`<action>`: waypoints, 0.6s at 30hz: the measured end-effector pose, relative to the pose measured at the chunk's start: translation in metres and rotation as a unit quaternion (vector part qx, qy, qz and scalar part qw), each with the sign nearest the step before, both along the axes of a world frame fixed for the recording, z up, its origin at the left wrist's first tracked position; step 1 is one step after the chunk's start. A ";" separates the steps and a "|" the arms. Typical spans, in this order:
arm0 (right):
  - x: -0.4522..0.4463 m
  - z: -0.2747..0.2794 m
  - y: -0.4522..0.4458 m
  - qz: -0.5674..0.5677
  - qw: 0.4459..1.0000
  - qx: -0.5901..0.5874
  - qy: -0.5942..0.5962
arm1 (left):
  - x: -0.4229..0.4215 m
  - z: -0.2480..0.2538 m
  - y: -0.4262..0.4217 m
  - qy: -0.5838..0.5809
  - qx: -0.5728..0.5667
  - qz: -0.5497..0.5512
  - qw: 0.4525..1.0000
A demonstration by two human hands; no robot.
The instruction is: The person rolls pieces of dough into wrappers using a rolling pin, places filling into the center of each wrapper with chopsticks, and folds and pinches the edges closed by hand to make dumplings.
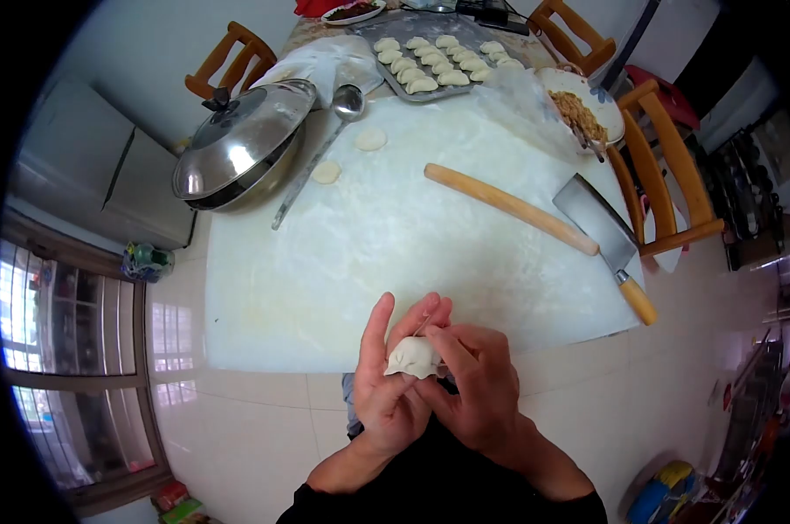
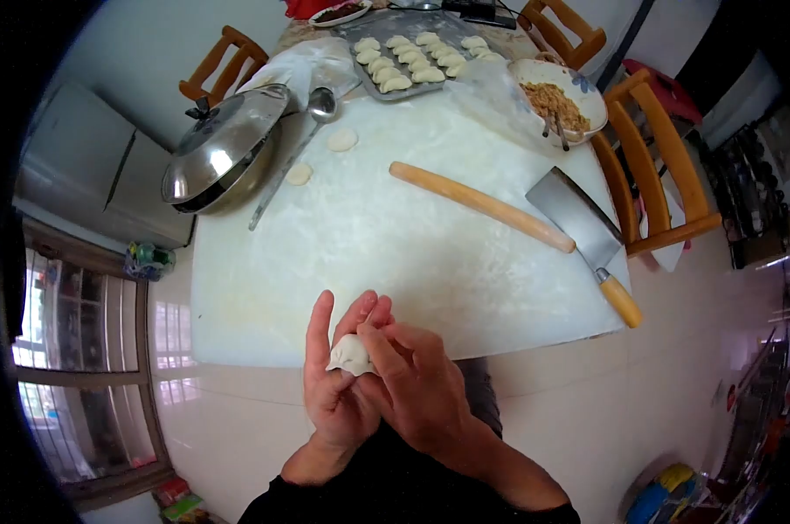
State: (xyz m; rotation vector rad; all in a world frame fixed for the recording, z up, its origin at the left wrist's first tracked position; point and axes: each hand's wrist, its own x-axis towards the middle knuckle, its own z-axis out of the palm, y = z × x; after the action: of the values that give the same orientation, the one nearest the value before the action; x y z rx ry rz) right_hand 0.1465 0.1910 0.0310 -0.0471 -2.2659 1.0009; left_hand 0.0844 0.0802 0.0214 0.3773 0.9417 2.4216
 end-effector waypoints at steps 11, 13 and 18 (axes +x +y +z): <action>-0.028 0.040 0.040 0.016 0.966 -0.195 -0.166 | -0.021 -0.001 -0.003 0.109 -0.092 0.002 0.990; -0.047 0.028 0.063 -0.019 0.977 -0.141 -0.161 | -0.033 -0.003 -0.015 0.161 -0.162 0.031 0.973; -0.078 -0.007 0.087 -0.001 0.961 0.082 -0.266 | -0.046 -0.005 -0.033 0.162 -0.199 0.107 0.961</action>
State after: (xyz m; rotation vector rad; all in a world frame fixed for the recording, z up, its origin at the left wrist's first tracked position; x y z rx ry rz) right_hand 0.0683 0.2778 0.0238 -0.2761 -2.8283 0.8675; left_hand 0.0382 0.0477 0.0165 0.5551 1.6546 2.3133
